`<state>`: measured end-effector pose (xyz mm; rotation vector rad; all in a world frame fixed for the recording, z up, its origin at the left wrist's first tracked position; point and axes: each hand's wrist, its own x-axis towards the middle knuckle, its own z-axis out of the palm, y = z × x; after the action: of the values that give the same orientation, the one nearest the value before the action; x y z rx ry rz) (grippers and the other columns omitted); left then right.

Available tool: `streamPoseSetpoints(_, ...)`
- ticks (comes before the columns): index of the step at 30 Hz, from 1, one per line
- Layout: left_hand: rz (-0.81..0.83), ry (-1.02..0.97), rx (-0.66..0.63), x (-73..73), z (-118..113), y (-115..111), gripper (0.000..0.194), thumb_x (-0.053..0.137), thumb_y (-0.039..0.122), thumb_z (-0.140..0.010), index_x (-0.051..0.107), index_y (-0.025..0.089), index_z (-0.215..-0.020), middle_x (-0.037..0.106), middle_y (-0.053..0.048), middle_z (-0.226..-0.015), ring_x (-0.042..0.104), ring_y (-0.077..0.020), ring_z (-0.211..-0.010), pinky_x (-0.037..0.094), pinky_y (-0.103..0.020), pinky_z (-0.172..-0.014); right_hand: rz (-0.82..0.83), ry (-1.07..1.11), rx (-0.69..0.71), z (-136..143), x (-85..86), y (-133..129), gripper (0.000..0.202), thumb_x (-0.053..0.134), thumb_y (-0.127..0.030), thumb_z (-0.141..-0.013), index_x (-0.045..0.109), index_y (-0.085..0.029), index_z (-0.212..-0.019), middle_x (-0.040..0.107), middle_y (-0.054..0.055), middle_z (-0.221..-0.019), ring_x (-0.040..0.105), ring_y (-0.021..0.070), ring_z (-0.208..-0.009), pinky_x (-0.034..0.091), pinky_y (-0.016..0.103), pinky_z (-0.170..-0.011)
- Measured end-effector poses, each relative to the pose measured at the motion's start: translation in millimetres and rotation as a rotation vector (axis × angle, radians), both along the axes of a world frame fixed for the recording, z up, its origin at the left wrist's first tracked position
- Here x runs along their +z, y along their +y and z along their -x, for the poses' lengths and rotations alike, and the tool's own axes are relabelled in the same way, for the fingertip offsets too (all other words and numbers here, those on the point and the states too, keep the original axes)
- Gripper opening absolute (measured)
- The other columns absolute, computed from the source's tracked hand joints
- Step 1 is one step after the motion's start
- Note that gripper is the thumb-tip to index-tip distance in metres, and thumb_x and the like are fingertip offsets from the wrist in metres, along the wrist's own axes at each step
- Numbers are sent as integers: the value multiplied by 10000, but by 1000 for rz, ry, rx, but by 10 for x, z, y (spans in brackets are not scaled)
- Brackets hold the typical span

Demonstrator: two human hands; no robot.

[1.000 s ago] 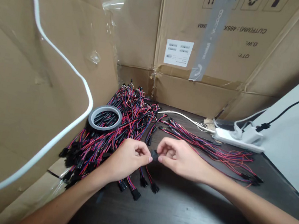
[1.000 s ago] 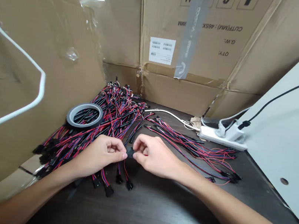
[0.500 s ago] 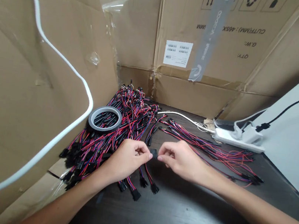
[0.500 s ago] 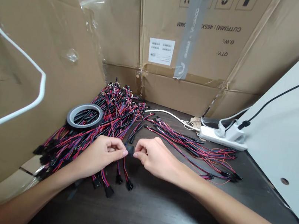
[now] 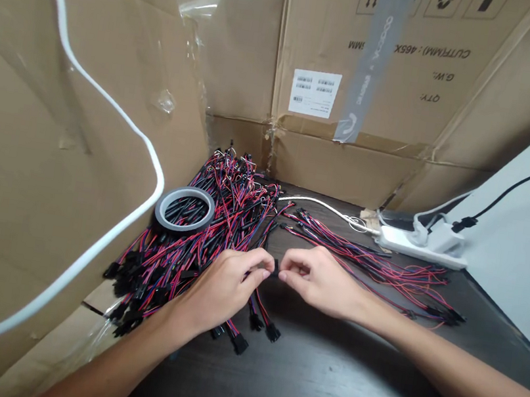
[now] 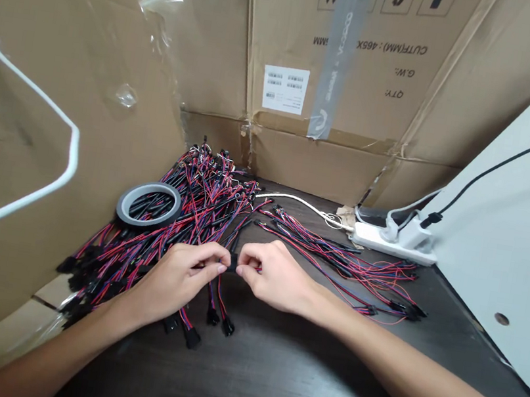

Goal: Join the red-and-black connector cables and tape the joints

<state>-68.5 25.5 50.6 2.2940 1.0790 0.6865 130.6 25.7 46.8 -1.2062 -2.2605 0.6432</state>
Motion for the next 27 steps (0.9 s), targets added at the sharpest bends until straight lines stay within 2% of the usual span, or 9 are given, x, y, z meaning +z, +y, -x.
streamPoseSetpoints(7, -39, -13, -4, -29, 3, 21, 160, 521, 227, -886, 669, 167, -883, 665, -1, -755, 556, -90, -630, 410, -213, -596, 23, 45, -7, 4, -3, -17, 114, 555, -176, -809, 633, -141, -734, 490, -47, -555, 383, 66, -519, 296, 210, -530)
streamPoseSetpoints(11, -91, 2, -32, -40, 9, 37, 154, 584, 261, -857, 701, 161, -862, 685, -17, -775, 559, -100, -626, 415, -237, -616, 34, 56, 4, 9, -6, -31, 119, 556, -181, -809, 637, -143, -731, 517, -41, -566, 406, 68, -522, 314, 215, -549)
streamPoseSetpoints(20, -69, 20, -39, -17, 14, 38, 172, 540, 230, -884, 695, 168, -843, 683, -10, -774, 582, -109, -674, 406, -242, -663, -1, 98, 31, 22, -45, -44, 90, 545, -194, -805, 614, -147, -837, 518, -51, -585, 410, 65, -518, 340, 226, -586)
streamPoseSetpoints(23, -41, 64, -8, -13, 14, 33, 152, 552, 234, -869, 682, 169, -824, 665, -3, -735, 557, -110, -648, 379, -238, -631, -50, 61, 58, 7, -60, -47, 89, 554, -183, -792, 609, -159, -858, 485, -61, -577, 376, 63, -509, 329, 225, -573)
streamPoseSetpoints(25, 0, 77, 5, 1, 17, 29, 151, 558, 245, -858, 671, 162, -802, 650, -5, -716, 543, -114, -638, 359, -235, -604, -123, 9, 106, -14, -59, -52, 173, 546, -166, -796, 593, -169, -963, 465, -68, -573, 355, 66, -503, 312, 224, -555)
streamPoseSetpoints(27, 71, 69, 5, 25, 24, 28, 170, 552, 259, -853, 658, 154, -772, 626, -1, -689, 525, -113, -626, 342, -232, -585, -235, -105, 186, -39, -54, -60, 213, 506, -155, -829, 559, -166, -1035, 511, -42, -626, 367, 78, -527, 288, 235, -538)
